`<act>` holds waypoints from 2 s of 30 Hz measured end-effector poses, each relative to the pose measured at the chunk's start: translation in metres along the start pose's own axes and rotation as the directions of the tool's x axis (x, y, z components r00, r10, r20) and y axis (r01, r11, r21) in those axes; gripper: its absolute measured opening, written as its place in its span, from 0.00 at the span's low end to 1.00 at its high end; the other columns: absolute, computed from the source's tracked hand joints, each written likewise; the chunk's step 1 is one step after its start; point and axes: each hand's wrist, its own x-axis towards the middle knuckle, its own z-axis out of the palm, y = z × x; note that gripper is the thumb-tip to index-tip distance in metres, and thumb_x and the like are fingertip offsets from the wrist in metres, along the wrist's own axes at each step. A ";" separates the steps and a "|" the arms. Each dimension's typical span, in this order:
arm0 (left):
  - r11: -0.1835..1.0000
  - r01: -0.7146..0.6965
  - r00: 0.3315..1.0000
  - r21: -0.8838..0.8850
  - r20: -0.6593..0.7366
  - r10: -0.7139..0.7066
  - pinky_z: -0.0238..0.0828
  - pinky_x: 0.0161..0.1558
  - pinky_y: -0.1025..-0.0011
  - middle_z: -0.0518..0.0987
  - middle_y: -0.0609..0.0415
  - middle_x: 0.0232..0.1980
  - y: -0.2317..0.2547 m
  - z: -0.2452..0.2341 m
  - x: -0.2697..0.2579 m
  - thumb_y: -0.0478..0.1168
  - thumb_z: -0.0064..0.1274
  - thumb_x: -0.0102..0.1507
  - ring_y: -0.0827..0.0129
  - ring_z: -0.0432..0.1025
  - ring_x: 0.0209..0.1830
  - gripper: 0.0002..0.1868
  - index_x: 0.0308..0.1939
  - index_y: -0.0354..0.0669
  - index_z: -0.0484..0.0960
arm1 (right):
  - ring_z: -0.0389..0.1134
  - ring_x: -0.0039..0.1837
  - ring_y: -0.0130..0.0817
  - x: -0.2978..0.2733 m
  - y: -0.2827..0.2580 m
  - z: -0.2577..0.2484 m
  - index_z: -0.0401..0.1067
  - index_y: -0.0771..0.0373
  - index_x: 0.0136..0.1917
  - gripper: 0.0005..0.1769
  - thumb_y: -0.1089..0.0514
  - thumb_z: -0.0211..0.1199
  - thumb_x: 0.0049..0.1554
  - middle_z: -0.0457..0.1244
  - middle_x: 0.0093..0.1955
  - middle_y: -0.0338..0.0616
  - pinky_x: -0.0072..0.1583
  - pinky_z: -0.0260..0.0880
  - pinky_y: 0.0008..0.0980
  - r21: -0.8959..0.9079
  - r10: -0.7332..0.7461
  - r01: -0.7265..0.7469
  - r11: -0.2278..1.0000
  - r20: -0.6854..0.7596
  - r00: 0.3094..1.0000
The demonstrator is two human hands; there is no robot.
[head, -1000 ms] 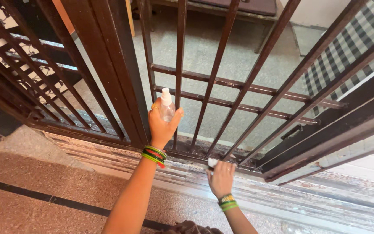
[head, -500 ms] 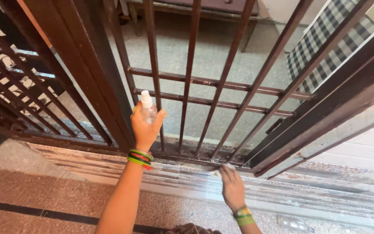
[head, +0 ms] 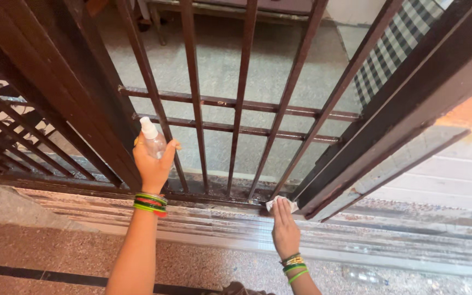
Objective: The person sprays a cleaning solution onto a brown metal gate and wipes the bars with a white cloth. They repeatedly spray and wipe different sections of the gate, focusing on the lower horizontal and vertical bars.
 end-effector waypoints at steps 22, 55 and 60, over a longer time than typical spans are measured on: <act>0.990 0.074 0.997 -0.124 0.037 -0.070 0.79 0.46 0.66 0.73 0.54 0.41 -0.004 -0.002 -0.010 0.27 0.59 0.64 0.65 0.79 0.40 0.14 0.47 0.35 0.69 | 0.68 0.66 0.48 0.011 0.024 -0.016 0.72 0.64 0.63 0.22 0.68 0.54 0.54 0.67 0.66 0.54 0.62 0.69 0.38 0.152 0.062 -0.084 0.985 0.144 0.988; 0.988 0.032 0.999 0.149 0.017 -0.035 0.74 0.36 0.65 0.81 0.51 0.31 0.011 -0.010 0.004 0.39 0.68 0.56 0.61 0.79 0.30 0.15 0.36 0.39 0.75 | 0.55 0.78 0.50 0.017 -0.062 0.051 0.61 0.71 0.72 0.29 0.67 0.47 0.57 0.56 0.77 0.58 0.72 0.60 0.39 -0.143 0.042 -0.029 0.989 0.087 0.995; 0.987 -0.037 0.999 0.159 -0.007 0.038 0.73 0.37 0.61 0.81 0.47 0.34 0.012 -0.012 0.003 0.41 0.69 0.55 0.53 0.79 0.34 0.17 0.38 0.39 0.75 | 0.54 0.78 0.52 0.027 -0.069 0.057 0.61 0.73 0.72 0.29 0.66 0.48 0.57 0.55 0.76 0.59 0.72 0.60 0.38 -0.175 0.093 -0.082 0.981 0.056 0.994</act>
